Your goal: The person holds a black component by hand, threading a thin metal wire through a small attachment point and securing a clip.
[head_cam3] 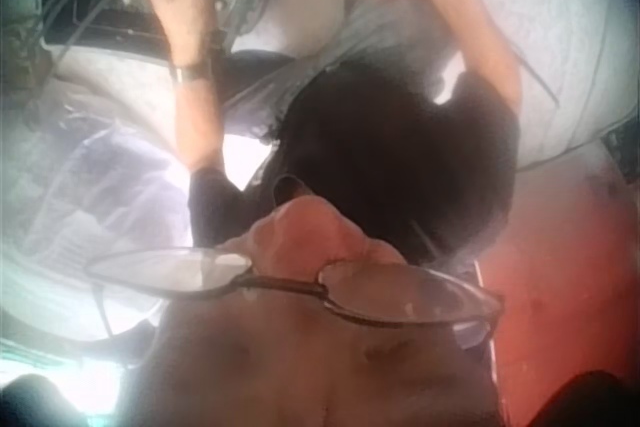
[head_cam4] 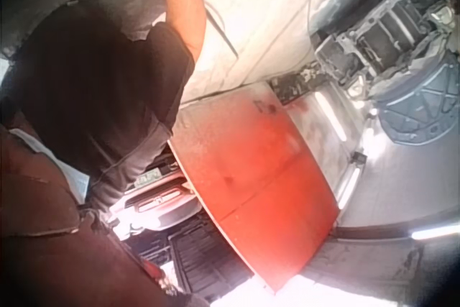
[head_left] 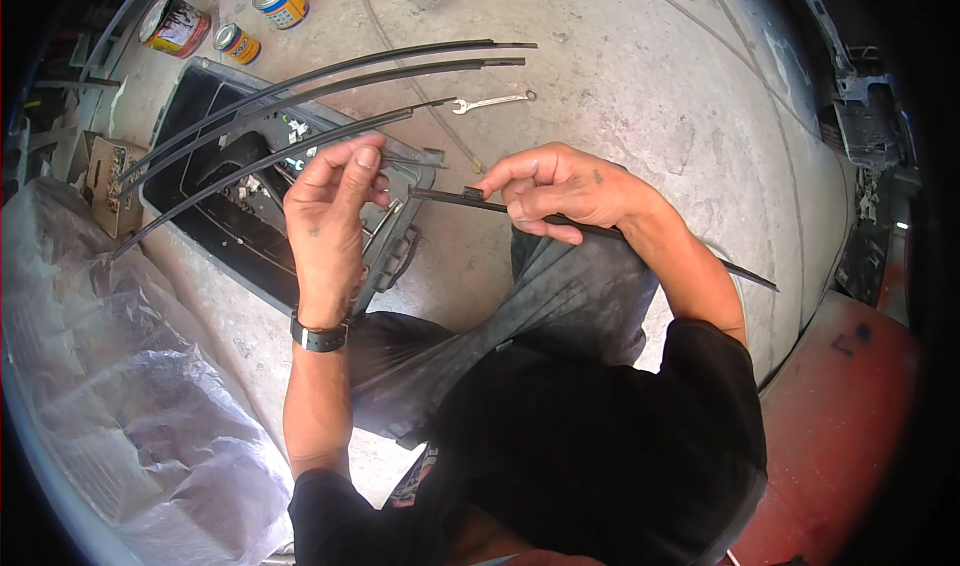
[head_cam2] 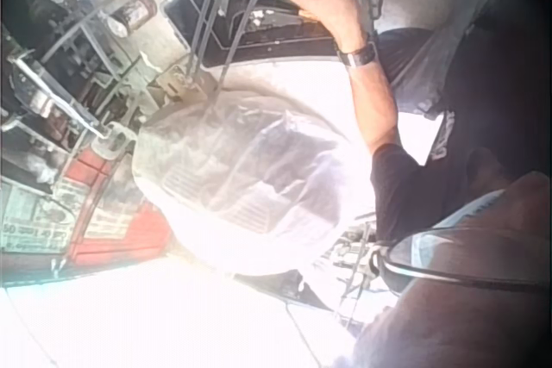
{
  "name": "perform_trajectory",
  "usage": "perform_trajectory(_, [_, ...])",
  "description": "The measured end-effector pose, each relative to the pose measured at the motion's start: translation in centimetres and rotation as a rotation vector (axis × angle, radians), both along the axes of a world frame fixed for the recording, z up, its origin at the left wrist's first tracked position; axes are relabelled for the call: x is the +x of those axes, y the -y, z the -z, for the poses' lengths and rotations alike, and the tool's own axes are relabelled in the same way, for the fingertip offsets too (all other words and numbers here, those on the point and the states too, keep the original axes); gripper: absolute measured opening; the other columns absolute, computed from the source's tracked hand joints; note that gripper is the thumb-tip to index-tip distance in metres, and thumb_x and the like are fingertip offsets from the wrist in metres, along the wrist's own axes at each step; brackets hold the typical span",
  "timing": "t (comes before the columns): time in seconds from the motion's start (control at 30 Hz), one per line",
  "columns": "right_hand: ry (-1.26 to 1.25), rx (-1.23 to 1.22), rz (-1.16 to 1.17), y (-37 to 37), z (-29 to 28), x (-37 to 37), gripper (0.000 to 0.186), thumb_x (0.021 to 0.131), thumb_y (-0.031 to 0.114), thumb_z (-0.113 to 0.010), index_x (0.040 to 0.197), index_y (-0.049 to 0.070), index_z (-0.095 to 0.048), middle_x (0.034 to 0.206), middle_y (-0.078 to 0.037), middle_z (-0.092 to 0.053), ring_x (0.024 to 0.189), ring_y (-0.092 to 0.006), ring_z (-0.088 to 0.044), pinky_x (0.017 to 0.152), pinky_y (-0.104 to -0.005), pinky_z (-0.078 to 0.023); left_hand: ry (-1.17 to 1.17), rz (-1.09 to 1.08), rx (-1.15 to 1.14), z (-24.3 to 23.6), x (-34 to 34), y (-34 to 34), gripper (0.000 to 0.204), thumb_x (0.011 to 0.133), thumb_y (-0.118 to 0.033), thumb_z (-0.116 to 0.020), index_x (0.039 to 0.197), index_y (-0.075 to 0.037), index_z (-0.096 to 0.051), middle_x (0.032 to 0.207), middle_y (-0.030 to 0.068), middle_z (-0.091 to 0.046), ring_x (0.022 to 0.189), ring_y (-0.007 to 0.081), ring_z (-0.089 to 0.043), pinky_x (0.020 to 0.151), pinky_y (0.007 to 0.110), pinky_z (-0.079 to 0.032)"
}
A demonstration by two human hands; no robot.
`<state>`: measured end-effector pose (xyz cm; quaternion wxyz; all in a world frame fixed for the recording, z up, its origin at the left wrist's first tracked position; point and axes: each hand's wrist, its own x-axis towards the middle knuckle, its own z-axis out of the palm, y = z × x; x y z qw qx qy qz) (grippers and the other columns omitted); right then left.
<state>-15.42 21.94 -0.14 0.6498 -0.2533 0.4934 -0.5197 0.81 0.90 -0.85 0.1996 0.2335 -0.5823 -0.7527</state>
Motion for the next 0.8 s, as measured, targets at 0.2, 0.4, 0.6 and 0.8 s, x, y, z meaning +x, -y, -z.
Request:
perform_trajectory(0.2, [0.002, -0.005, -0.009, 0.0, 0.1, 0.0, 0.036, 0.090, 0.009, -0.056, 0.124, -0.002, -0.058, 0.066, -0.004, -0.055, 0.039, -0.0066, -0.043, 0.042, -0.0222, -0.034, -0.002, -0.021, 0.004, -0.1, 0.0, 0.2, 0.019, 0.095, -0.014, -0.066, 0.109, -0.001, -0.070, 0.091, 0.0027, -0.068, 0.077, 0.0079, -0.059, 0.066, 0.022, -0.050])
perform_trajectory(0.4, [-0.012, 0.002, -0.005, -0.2, 0.1, -0.1, 0.038, 0.090, 0.008, -0.055, 0.126, -0.003, -0.056, 0.067, -0.005, -0.055, 0.039, -0.0068, -0.043, 0.042, -0.0225, -0.035, 0.124, -0.007, -0.082, 0.3, 0.1, 1.1, 0.023, 0.096, -0.018, -0.065, 0.110, -0.001, -0.069, 0.088, 0.0006, -0.065, 0.075, 0.0073, -0.058, 0.066, 0.021, -0.049])
perform_trajectory(0.6, [-0.046, -0.008, -0.026, -0.4, 0.0, -0.3, 0.036, 0.091, 0.008, -0.053, 0.125, -0.003, -0.055, 0.068, -0.006, -0.055, 0.041, -0.0073, -0.044, 0.044, -0.0233, -0.037, 0.543, 0.213, -0.438, 2.7, 1.8, 6.2, 0.023, 0.093, -0.024, -0.068, 0.090, 0.000, -0.069, 0.073, -0.0005, -0.063, 0.066, 0.0066, -0.055, 0.060, 0.022, -0.044])
perform_trajectory(0.8, [0.046, 0.032, 0.032, -0.4, -0.5, -0.1, 0.034, 0.092, 0.006, -0.053, 0.126, 0.000, -0.056, 0.067, -0.007, -0.055, 0.041, -0.0073, -0.043, 0.042, -0.0229, -0.036, 0.847, 0.350, -0.659, 8.7, 3.9, 9.6, 0.028, 0.081, -0.025, -0.073, 0.086, 0.003, -0.070, 0.069, 0.0175, -0.067, 0.067, 0.0286, -0.067, 0.068, 0.037, -0.051])
